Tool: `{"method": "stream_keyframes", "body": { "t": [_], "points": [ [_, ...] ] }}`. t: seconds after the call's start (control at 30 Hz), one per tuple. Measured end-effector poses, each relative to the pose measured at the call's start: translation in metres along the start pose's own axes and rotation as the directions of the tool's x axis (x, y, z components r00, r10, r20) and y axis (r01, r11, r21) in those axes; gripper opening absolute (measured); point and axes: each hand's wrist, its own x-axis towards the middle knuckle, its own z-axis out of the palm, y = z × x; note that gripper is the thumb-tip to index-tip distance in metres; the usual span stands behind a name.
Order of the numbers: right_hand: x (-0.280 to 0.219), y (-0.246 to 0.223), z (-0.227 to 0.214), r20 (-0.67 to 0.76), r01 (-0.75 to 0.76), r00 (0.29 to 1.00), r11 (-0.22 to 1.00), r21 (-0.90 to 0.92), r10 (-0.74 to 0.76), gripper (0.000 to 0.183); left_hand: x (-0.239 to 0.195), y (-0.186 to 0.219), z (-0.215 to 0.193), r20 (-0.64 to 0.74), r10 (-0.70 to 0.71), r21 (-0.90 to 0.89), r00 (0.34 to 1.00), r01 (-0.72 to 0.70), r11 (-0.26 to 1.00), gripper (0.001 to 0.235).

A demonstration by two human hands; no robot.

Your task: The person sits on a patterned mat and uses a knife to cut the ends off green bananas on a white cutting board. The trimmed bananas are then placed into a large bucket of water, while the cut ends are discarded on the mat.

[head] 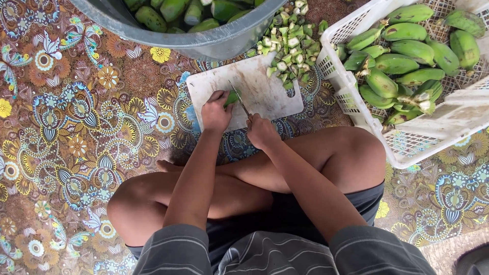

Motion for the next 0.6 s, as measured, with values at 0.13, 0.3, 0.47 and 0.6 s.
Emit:
{"method": "stream_keyframes", "body": {
  "t": [0.13,0.3,0.47,0.6],
  "points": [
    [0.01,-0.007,-0.005,-0.008,-0.003,1.0,1.0,0.017,0.003,0.037,-0.002,0.005,0.001,-0.002,-0.014,0.023,1.0,0.014,1.0,0.039],
    [0.003,-0.016,-0.015,0.025,-0.01,1.0,0.998,0.056,0.009,0.037,0.007,-0.01,0.002,0.022,-0.015,-0.002,1.0,0.015,1.0,0.04],
    [-0.009,-0.008,-0.009,0.067,-0.028,0.997,1.0,0.012,0.027,0.037,-0.005,-0.008,0.011,-0.005,-0.036,-0.012,0.999,0.036,0.999,0.04],
    [0.02,-0.01,-0.004,0.062,-0.003,0.998,1.0,-0.018,0.004,0.041,-0.002,0.0,0.003,-0.031,-0.033,-0.008,0.999,0.032,0.999,0.04]
  ]
}}
